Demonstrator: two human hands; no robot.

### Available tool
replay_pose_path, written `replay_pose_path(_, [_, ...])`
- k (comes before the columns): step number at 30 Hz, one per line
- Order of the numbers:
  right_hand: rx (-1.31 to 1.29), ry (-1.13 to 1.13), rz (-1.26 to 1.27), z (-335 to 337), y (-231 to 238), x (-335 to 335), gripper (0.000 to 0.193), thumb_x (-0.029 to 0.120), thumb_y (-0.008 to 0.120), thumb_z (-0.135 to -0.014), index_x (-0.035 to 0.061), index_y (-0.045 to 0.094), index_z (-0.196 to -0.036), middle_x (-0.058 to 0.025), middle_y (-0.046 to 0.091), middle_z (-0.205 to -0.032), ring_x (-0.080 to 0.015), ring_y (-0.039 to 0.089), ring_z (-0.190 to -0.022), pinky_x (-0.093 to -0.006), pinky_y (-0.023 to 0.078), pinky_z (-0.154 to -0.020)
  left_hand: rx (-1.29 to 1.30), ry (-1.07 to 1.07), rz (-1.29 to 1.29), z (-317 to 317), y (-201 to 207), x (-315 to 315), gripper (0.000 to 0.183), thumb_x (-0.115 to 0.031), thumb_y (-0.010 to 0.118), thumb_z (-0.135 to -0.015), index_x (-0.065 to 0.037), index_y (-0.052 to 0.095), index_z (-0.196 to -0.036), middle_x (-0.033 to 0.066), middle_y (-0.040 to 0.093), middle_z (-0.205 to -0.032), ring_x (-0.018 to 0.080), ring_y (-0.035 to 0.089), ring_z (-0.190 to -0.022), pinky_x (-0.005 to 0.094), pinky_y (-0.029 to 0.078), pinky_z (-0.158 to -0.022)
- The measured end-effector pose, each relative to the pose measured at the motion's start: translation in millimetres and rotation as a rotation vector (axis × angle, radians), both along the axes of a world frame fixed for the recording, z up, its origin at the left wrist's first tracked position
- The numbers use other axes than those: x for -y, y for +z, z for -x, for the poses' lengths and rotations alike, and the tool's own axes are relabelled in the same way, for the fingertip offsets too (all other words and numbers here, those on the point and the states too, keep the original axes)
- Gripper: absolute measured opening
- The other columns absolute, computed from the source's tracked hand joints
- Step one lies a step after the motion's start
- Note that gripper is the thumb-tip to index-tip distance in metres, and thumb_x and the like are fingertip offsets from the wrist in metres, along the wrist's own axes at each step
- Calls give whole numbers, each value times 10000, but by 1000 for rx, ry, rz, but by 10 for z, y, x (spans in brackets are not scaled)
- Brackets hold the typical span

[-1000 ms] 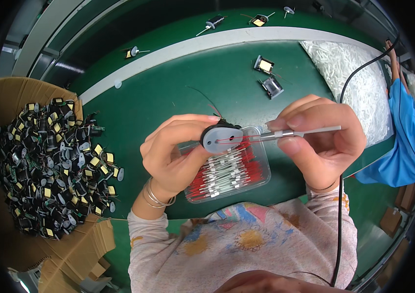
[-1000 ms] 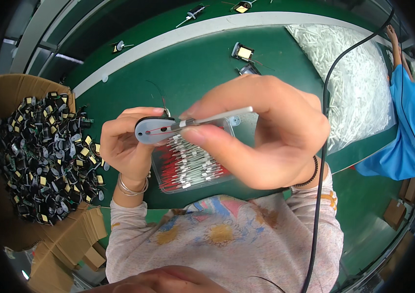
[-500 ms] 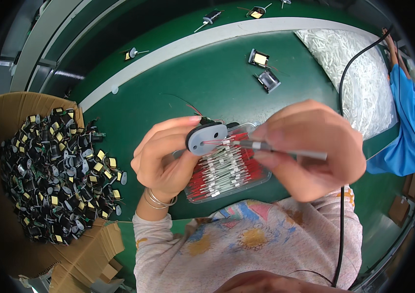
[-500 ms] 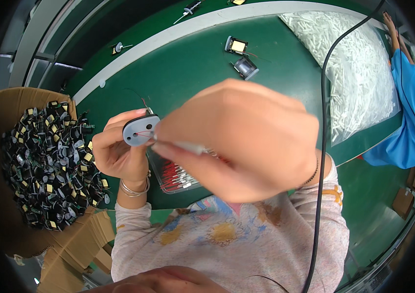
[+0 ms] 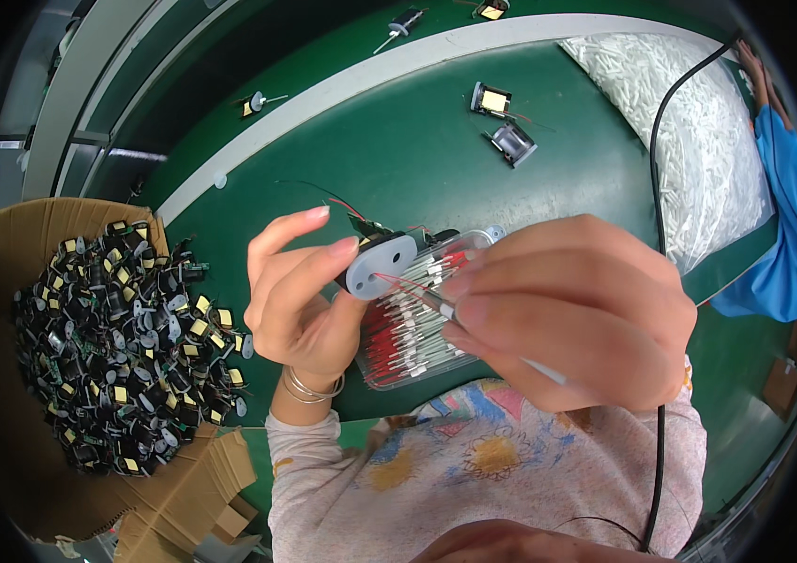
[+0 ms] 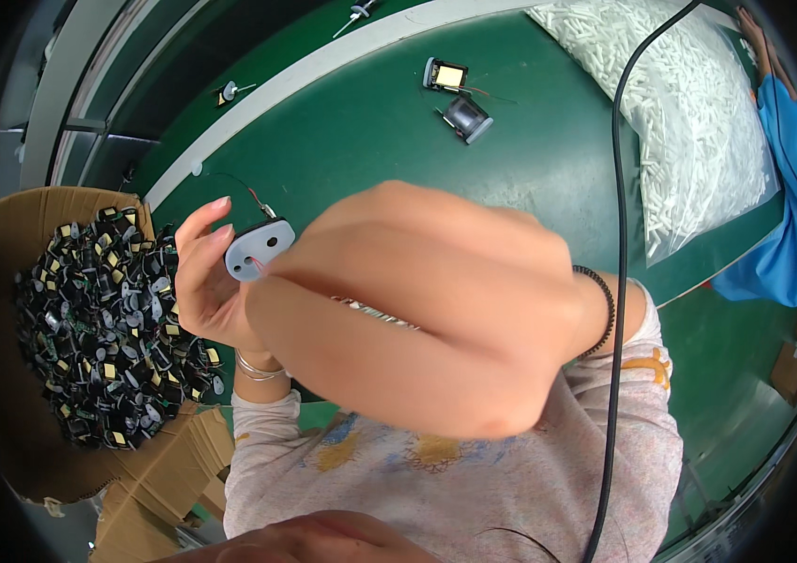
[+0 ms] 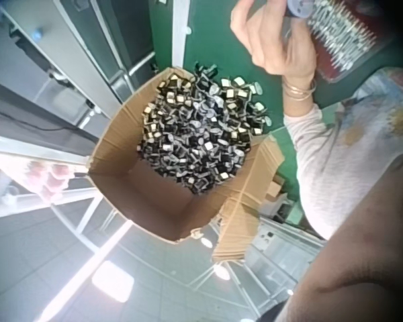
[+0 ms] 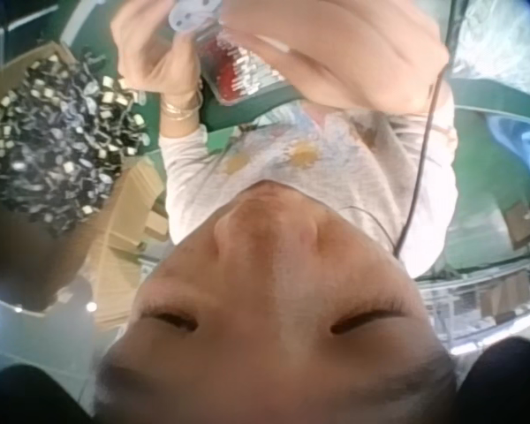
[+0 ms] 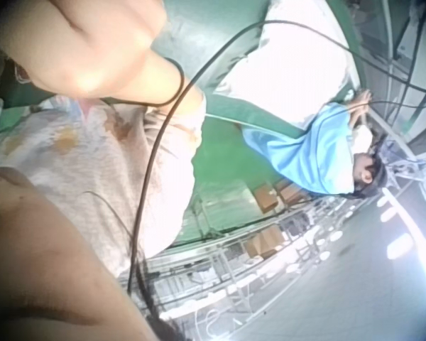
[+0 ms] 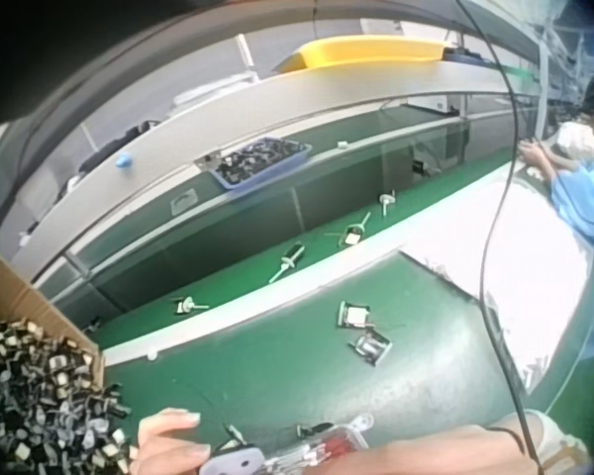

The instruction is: The person is assembling small electronic components by hand, inserting metal pins into plastic circular housings and pressing them together at a green workstation.

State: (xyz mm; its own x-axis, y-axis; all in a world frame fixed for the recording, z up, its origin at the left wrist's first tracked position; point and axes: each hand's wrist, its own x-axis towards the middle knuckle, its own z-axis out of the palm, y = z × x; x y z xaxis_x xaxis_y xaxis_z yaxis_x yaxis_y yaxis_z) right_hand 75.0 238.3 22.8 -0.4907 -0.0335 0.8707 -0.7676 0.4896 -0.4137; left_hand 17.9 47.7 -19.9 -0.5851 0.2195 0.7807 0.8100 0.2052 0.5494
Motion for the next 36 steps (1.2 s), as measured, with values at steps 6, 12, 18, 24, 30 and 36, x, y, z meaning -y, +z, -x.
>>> replay_pose_path(6, [-78,29,-54,20,16,25,228,28,750,-621,-24,636,-812,-151,654,-768,-245,639,-667,-278,537,-564,-94,56,64,33,42,-25,355,-67,796,-576,-52,661,-904,34,588,-722,259,552,-854,368,440,-786])
replay_pose_path(12, [-43,27,-70,3,72,44,171,132,660,-748,-28,647,-807,-157,652,-775,-249,636,-670,-283,537,-576,-87,85,82,45,42,25,353,-48,786,-562,-83,675,-895,27,563,-734,256,527,-892,375,424,-804])
replay_pose_path(18, [-5,52,-102,-3,72,-8,181,124,658,-702,-31,649,-796,-157,653,-776,-249,639,-678,-288,540,-580,-97,101,68,34,39,31,349,-43,783,-542,-102,691,-873,20,561,-751,254,518,-908,375,415,-821])
replay_pose_path(24, [-71,36,-60,31,17,46,181,121,659,-703,-36,642,-793,-162,653,-779,-249,639,-667,-287,549,-575,-87,103,74,30,58,17,345,-59,792,-542,-110,692,-868,20,559,-760,254,515,-913,384,416,-824])
replay_pose_path(30, [-124,-7,-67,12,9,81,162,76,665,-696,-42,635,-803,-167,651,-780,-251,639,-660,-288,557,-580,-83,86,75,27,73,19,346,-117,825,-551,-104,675,-863,14,542,-756,250,509,-921,387,416,-830])
replay_pose_path(36, [-144,-14,-61,14,10,88,136,29,646,-695,-46,633,-809,-165,651,-783,-259,641,-667,-295,563,-589,-72,64,93,17,74,48,414,-134,847,-527,-107,660,-896,19,521,-801,258,486,-977,386,412,-830])
